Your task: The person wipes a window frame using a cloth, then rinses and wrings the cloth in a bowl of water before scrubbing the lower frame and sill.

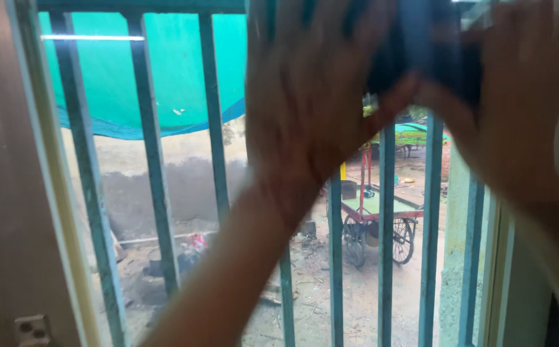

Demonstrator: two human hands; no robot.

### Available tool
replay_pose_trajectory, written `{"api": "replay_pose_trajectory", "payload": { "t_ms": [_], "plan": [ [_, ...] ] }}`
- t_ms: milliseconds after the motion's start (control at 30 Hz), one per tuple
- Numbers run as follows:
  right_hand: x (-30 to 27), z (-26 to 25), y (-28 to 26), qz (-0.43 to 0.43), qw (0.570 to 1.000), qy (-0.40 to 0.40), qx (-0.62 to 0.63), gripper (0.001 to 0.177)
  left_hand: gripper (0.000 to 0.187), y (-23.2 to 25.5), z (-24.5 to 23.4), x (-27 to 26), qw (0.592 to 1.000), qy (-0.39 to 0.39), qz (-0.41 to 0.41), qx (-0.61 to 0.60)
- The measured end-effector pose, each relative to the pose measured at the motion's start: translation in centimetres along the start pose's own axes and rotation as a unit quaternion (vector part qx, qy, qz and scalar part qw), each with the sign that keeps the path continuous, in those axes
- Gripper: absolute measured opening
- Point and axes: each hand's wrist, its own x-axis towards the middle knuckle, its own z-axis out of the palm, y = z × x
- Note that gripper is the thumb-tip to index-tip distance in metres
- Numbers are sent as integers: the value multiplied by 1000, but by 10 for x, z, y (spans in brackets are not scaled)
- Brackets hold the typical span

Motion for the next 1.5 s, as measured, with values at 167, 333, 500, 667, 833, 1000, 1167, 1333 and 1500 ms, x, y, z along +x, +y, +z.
{"api": "replay_pose_trajectory", "payload": {
  "t_ms": [167,333,500,667,833,1000,1167,1333,1500],
  "plan": [
    [-105,-61,-79,115,983,-112,84,55,56,73,-70,-78,974,-194,-105,-57],
    [-165,-104,-122,132,968,-112,183,56,51,125,-115,-137,964,-242,-101,-39],
    [-147,-99,-92,58,973,-129,181,56,49,108,-114,-120,962,-255,-77,-61],
    [-51,-44,-12,4,991,-120,65,66,54,47,-48,-44,987,-154,-52,-15],
    [-17,-24,5,-25,996,-49,64,56,55,24,-28,-4,991,-118,-48,-29],
    [-54,-45,-41,40,992,-47,107,56,47,58,-60,-40,983,-162,-81,-10],
    [-140,-87,-101,143,969,-111,167,53,47,113,-98,-116,967,-210,-127,-68],
    [-211,-127,-143,128,965,-122,196,49,43,175,-138,-192,967,-223,-121,-22],
    [-200,-134,-134,84,962,-112,235,50,41,166,-146,-183,957,-259,-111,-64]
  ]
}}
